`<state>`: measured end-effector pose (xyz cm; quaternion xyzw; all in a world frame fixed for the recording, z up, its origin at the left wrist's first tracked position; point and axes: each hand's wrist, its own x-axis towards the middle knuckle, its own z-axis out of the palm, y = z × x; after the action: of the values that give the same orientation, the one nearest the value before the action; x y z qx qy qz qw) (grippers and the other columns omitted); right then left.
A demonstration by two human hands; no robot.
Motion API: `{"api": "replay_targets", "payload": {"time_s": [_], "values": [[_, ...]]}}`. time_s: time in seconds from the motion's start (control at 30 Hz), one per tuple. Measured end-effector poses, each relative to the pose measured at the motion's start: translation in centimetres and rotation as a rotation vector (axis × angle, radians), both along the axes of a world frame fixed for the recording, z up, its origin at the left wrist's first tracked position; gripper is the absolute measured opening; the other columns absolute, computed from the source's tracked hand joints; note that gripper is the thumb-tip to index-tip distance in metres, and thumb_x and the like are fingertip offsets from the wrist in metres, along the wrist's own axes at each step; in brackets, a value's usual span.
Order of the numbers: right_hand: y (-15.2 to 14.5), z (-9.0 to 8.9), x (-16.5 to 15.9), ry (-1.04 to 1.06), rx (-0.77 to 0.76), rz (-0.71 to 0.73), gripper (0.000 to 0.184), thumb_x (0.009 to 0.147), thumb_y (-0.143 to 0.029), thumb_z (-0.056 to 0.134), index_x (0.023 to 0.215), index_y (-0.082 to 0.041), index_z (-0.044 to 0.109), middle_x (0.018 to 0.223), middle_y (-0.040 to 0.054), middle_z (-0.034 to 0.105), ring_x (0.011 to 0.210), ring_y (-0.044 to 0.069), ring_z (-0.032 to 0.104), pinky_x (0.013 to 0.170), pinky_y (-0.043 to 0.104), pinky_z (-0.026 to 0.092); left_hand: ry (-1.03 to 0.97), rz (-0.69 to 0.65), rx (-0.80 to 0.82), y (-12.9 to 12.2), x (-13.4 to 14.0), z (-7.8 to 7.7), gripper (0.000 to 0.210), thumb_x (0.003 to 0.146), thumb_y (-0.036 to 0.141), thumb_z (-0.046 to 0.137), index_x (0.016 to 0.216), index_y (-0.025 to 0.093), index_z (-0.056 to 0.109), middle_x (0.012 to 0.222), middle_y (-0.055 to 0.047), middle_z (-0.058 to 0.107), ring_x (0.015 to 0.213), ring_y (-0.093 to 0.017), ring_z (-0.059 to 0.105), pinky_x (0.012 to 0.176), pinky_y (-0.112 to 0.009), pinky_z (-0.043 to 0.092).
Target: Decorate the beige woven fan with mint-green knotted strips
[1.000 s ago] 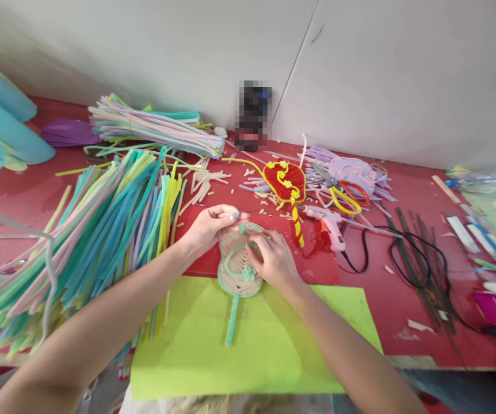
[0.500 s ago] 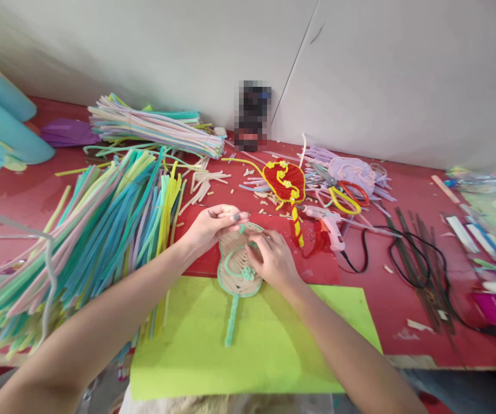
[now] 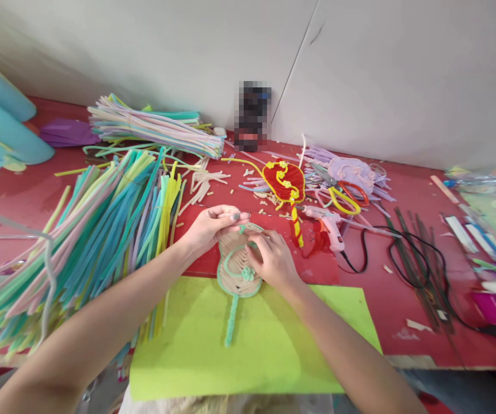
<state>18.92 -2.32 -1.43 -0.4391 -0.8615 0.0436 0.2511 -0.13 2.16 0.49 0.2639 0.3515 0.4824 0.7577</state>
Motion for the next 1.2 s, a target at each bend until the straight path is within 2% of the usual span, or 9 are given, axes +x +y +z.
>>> {"api": "replay_targets", "payload": {"time_s": [0.2, 0.4, 0.6, 0.7, 0.83, 0.9, 1.07, 1.2], "values": [[0.0, -0.2, 0.1, 0.004, 0.001, 0.003, 0.019, 0.087, -0.021, 0.053, 0.105, -0.019, 0.056, 0.112, 0.0059, 0.066, 0.099, 0.023, 0.054, 0.085, 0.039, 0.045, 0.033, 0.022, 0.0, 0.0, 0.1, 0.0, 0.02, 0.064, 0.016, 0.079, 0.08, 0.014, 0.067, 0.087, -0.005, 0.074, 0.084, -0.016, 0.07, 0.072, -0.019, 0.058], [0.0, -0.2, 0.0, 0.007, -0.002, -0.005, 0.017, 0.087, -0.022, 0.053, 0.104, -0.02, 0.055, 0.113, 0.0054, 0.066, 0.098, 0.024, 0.054, 0.084, 0.039, 0.045, -0.021, 0.009, 0.023, 0.1, -0.1, -0.4, 0.02, 0.063, 0.018, 0.08, 0.076, 0.014, 0.066, 0.083, -0.004, 0.074, 0.081, -0.014, 0.071, 0.065, -0.014, 0.056], [0.1, -0.4, 0.1, 0.014, 0.004, 0.0, 0.015, 0.086, -0.022, 0.053, 0.101, -0.02, 0.055, 0.114, 0.0057, 0.066, 0.098, 0.023, 0.053, 0.084, 0.039, 0.045, 0.093, 0.071, 0.126, 0.6, -0.5, -1.0, 0.018, 0.073, 0.028, 0.072, 0.083, 0.016, 0.063, 0.078, -0.002, 0.071, 0.075, -0.012, 0.069, 0.069, -0.02, 0.056], [0.1, -0.4, 0.2, 0.021, 0.001, 0.005, 0.016, 0.086, -0.022, 0.054, 0.102, -0.021, 0.055, 0.112, 0.0065, 0.066, 0.098, 0.024, 0.054, 0.084, 0.04, 0.045, 0.332, 0.125, 0.303, 0.8, -0.6, -1.2, 0.017, 0.08, 0.034, 0.064, 0.078, 0.017, 0.061, 0.07, 0.0, 0.067, 0.067, -0.012, 0.064, 0.069, -0.025, 0.053], [0.1, -0.4, 0.2, 0.026, 0.001, 0.016, 0.017, 0.086, -0.023, 0.054, 0.103, -0.02, 0.055, 0.111, 0.0066, 0.067, 0.098, 0.023, 0.054, 0.084, 0.039, 0.046, 0.974, 0.224, 0.594, 0.5, -0.4, -1.2, 0.012, 0.08, 0.028, 0.061, 0.075, 0.018, 0.062, 0.071, 0.0, 0.063, 0.065, -0.012, 0.056, 0.066, -0.026, 0.045], [0.0, -0.3, 0.3, 0.055, 0.021, -0.008, 0.017, 0.086, -0.022, 0.054, 0.103, -0.021, 0.055, 0.11, 0.0067, 0.067, 0.097, 0.023, 0.055, 0.083, 0.039, 0.046, 1.162, 0.223, 0.69, 0.3, -0.3, -1.2, 0.011, 0.083, 0.025, 0.057, 0.077, 0.018, 0.062, 0.076, -0.001, 0.063, 0.069, -0.013, 0.055, 0.068, -0.026, 0.042], [-0.1, -0.3, 0.5, 0.148, 0.104, -0.128, 0.02, 0.086, -0.019, 0.054, 0.106, -0.021, 0.055, 0.11, 0.0067, 0.067, 0.096, 0.022, 0.056, 0.084, 0.038, 0.046, 1.297, 0.221, 0.695, 0.3, -0.6, -1.7, 0.02, 0.09, 0.025, 0.045, 0.075, 0.017, 0.058, 0.077, -0.003, 0.06, 0.074, -0.016, 0.056, 0.069, -0.028, 0.041], [-0.1, -0.2, 0.3, 0.075, 0.065, -0.024, 0.021, 0.087, -0.024, 0.054, 0.108, -0.021, 0.055, 0.117, 0.0067, 0.065, 0.109, 0.023, 0.054, 0.09, 0.039, 0.045, 1.312, 0.188, 0.677, 0.5, -0.7, -2.0, 0.022, 0.09, 0.026, 0.044, 0.075, 0.018, 0.057, 0.076, -0.003, 0.061, 0.073, -0.016, 0.056, 0.069, -0.028, 0.042]]}}
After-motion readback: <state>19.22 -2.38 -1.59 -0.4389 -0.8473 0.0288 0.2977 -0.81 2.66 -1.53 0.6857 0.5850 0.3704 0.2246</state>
